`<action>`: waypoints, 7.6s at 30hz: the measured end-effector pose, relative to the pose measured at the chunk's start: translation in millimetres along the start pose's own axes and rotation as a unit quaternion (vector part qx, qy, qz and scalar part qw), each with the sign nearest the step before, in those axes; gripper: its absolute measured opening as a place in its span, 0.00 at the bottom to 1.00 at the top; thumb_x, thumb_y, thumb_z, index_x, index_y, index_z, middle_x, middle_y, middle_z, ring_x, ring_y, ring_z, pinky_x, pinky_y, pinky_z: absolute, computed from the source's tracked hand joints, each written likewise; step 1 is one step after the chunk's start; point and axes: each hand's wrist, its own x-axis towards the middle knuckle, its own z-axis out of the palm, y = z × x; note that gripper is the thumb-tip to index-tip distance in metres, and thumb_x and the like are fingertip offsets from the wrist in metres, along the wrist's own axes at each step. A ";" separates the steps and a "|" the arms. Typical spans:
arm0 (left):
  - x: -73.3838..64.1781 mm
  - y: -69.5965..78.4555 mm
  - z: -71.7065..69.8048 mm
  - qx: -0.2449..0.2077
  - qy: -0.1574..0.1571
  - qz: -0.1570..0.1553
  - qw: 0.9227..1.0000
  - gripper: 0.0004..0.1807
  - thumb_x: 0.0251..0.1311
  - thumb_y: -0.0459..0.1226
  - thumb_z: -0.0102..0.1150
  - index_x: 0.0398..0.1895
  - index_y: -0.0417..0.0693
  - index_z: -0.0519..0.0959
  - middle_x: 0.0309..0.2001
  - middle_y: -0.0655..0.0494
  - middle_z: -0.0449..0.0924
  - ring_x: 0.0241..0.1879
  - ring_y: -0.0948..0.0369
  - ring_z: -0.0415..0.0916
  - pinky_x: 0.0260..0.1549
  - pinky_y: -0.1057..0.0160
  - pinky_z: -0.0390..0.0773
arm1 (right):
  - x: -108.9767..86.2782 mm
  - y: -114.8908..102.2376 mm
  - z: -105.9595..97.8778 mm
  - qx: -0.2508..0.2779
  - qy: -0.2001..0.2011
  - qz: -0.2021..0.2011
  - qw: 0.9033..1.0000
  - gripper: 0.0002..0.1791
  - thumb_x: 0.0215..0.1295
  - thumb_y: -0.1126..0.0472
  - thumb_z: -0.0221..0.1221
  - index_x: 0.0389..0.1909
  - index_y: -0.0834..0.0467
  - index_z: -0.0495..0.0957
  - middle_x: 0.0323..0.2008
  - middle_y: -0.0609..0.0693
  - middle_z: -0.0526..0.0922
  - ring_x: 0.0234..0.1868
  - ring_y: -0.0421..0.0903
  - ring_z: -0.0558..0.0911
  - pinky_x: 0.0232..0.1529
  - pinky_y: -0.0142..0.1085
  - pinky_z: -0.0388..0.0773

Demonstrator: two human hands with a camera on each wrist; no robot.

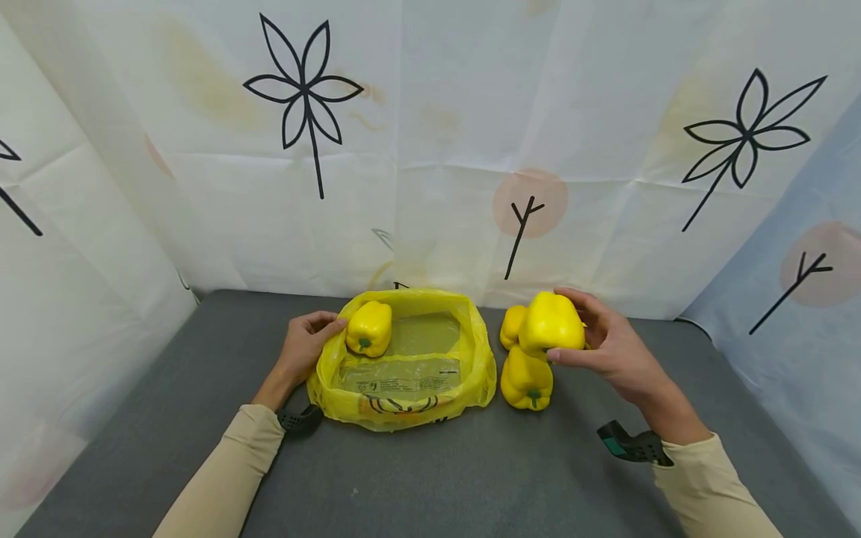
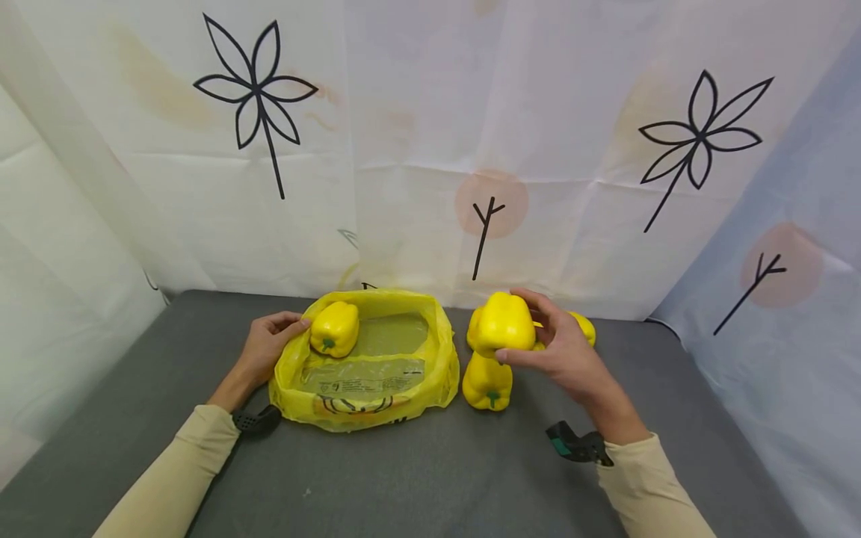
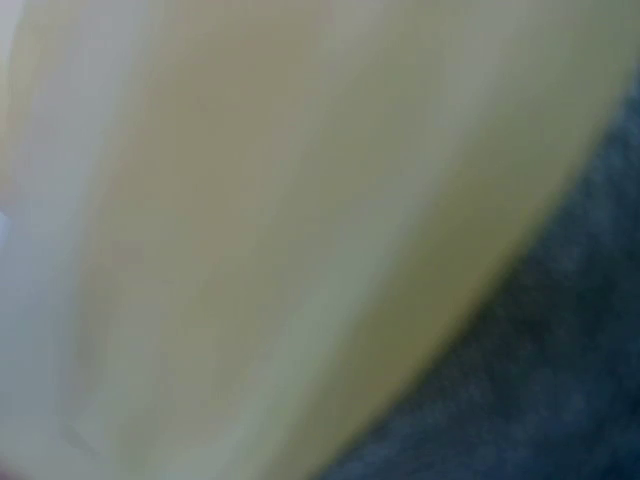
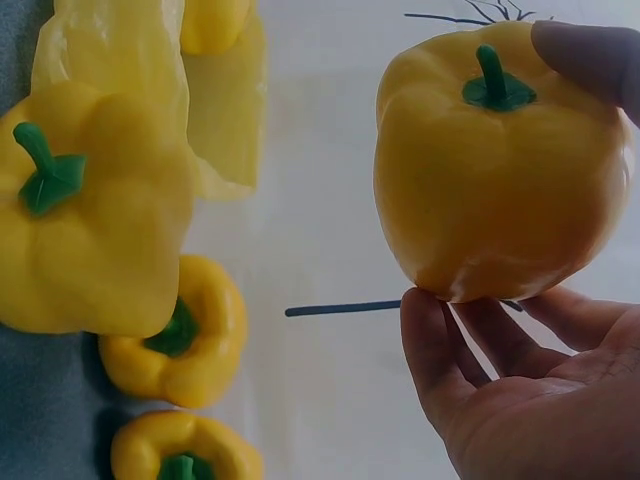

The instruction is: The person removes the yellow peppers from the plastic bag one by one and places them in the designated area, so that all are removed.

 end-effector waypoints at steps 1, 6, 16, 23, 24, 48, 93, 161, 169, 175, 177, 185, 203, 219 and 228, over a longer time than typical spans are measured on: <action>-0.1 0.0 0.1 0.000 0.000 0.000 1.000 0.19 0.72 0.36 0.61 0.50 0.22 0.78 0.37 0.59 0.83 0.36 0.64 0.82 0.36 0.67 0.85 | -0.5 0.6 -0.8 -0.001 0.001 0.000 1.000 0.46 0.63 0.71 0.68 0.78 0.60 0.54 0.69 0.58 0.62 0.59 0.47 0.75 0.53 0.29 0.79; -0.4 0.1 0.2 0.001 -0.001 -0.001 1.000 0.20 0.72 0.37 0.61 0.50 0.22 0.78 0.37 0.58 0.83 0.36 0.64 0.82 0.36 0.67 0.85 | -2.7 4.4 -5.2 0.000 0.005 -0.006 1.000 0.46 0.63 0.71 0.67 0.78 0.60 0.54 0.69 0.57 0.62 0.59 0.45 0.74 0.53 0.29 0.79; -0.6 0.4 0.4 0.002 0.000 0.000 1.000 0.20 0.72 0.37 0.61 0.50 0.22 0.78 0.37 0.57 0.82 0.36 0.63 0.82 0.36 0.67 0.85 | -7.2 15.6 -17.0 0.008 0.005 -0.012 1.000 0.45 0.65 0.73 0.65 0.79 0.59 0.54 0.67 0.55 0.64 0.56 0.44 0.76 0.50 0.30 0.81; -0.4 0.0 0.1 0.005 0.000 -0.002 1.000 0.20 0.72 0.37 0.61 0.50 0.23 0.78 0.37 0.58 0.82 0.36 0.64 0.82 0.36 0.67 0.85 | -12.2 31.9 -25.9 0.018 0.001 -0.021 1.000 0.44 0.65 0.75 0.63 0.78 0.61 0.54 0.67 0.51 0.65 0.58 0.41 0.75 0.50 0.29 0.80; -0.5 -0.1 0.0 0.005 0.000 -0.002 1.000 0.20 0.72 0.37 0.61 0.50 0.23 0.78 0.37 0.58 0.82 0.36 0.64 0.82 0.36 0.67 0.85 | -13.1 34.3 -27.0 0.020 0.001 -0.020 1.000 0.43 0.65 0.75 0.63 0.78 0.62 0.54 0.67 0.50 0.65 0.58 0.41 0.76 0.50 0.29 0.80; -0.5 0.2 0.2 0.000 0.002 -0.005 1.000 0.20 0.71 0.37 0.62 0.50 0.23 0.78 0.37 0.58 0.82 0.36 0.63 0.82 0.36 0.66 0.85 | -29.0 61.2 -43.8 -0.006 -0.016 0.016 1.000 0.44 0.67 0.72 0.64 0.80 0.58 0.53 0.68 0.45 0.64 0.58 0.36 0.76 0.50 0.30 0.81; 1.4 2.0 0.3 0.005 0.008 -0.011 1.000 0.19 0.71 0.37 0.62 0.49 0.23 0.78 0.36 0.57 0.81 0.36 0.63 0.81 0.36 0.67 0.85 | -33.3 92.3 -45.9 0.002 -0.064 0.090 0.994 0.48 0.64 0.67 0.68 0.78 0.66 0.50 0.73 0.67 0.55 0.59 0.28 0.73 0.53 0.29 0.78; -0.9 3.1 1.3 0.001 0.006 -0.013 1.000 0.19 0.71 0.37 0.62 0.50 0.24 0.78 0.36 0.59 0.82 0.36 0.64 0.82 0.36 0.67 0.85 | -36.0 108.6 -41.4 -0.004 -0.071 0.109 0.992 0.45 0.68 0.65 0.65 0.79 0.66 0.49 0.76 0.70 0.51 0.73 0.74 0.53 0.54 0.24 0.73; -1.5 3.5 0.6 0.006 0.006 -0.013 1.000 0.18 0.71 0.37 0.62 0.50 0.25 0.79 0.37 0.59 0.82 0.36 0.64 0.82 0.36 0.67 0.85 | -35.9 107.9 -41.9 -0.002 -0.066 0.123 0.990 0.46 0.68 0.64 0.65 0.79 0.66 0.48 0.75 0.71 0.52 0.73 0.74 0.54 0.54 0.27 0.75; -1.0 3.7 0.5 0.005 0.007 -0.010 1.000 0.19 0.71 0.37 0.62 0.50 0.23 0.78 0.36 0.58 0.82 0.35 0.64 0.82 0.36 0.67 0.85 | -36.1 109.2 -44.3 0.006 -0.061 0.125 0.990 0.45 0.69 0.65 0.64 0.78 0.67 0.49 0.74 0.71 0.55 0.70 0.62 0.67 0.54 0.31 0.78; -1.0 3.6 0.2 0.005 0.007 -0.009 1.000 0.19 0.71 0.37 0.62 0.49 0.23 0.78 0.36 0.58 0.82 0.35 0.64 0.81 0.36 0.67 0.85 | -36.2 109.6 -45.4 0.005 -0.059 0.128 0.990 0.44 0.69 0.64 0.64 0.78 0.66 0.49 0.74 0.71 0.56 0.66 0.50 0.72 0.54 0.32 0.78; -0.7 3.0 0.1 0.006 0.006 -0.010 1.000 0.19 0.71 0.37 0.62 0.49 0.24 0.78 0.36 0.58 0.82 0.35 0.64 0.81 0.35 0.67 0.85 | -40.0 104.1 -52.0 0.011 -0.069 0.119 0.990 0.44 0.70 0.65 0.64 0.78 0.67 0.48 0.75 0.71 0.53 0.58 0.30 0.74 0.54 0.33 0.79; 0.4 1.4 0.2 0.004 0.003 -0.011 1.000 0.17 0.71 0.36 0.62 0.49 0.25 0.79 0.36 0.59 0.82 0.35 0.64 0.81 0.35 0.67 0.85 | -33.9 82.0 -64.2 -0.012 -0.056 0.080 0.995 0.43 0.71 0.66 0.62 0.79 0.65 0.49 0.72 0.71 0.58 0.62 0.34 0.74 0.55 0.30 0.78; -0.5 1.2 -0.4 0.006 0.002 -0.012 1.000 0.17 0.71 0.35 0.62 0.50 0.25 0.79 0.36 0.59 0.82 0.35 0.64 0.81 0.35 0.67 0.85 | -27.7 56.9 -62.5 -0.053 -0.044 0.063 0.996 0.38 0.74 0.64 0.60 0.79 0.59 0.53 0.72 0.67 0.60 0.66 0.43 0.71 0.54 0.30 0.79; -0.4 1.6 0.2 0.014 0.003 -0.011 1.000 0.19 0.71 0.38 0.62 0.50 0.24 0.78 0.36 0.58 0.82 0.35 0.64 0.82 0.36 0.67 0.85 | -24.5 45.1 -60.3 -0.076 -0.031 0.047 0.996 0.33 0.77 0.62 0.57 0.77 0.63 0.56 0.70 0.64 0.64 0.62 0.37 0.73 0.52 0.29 0.79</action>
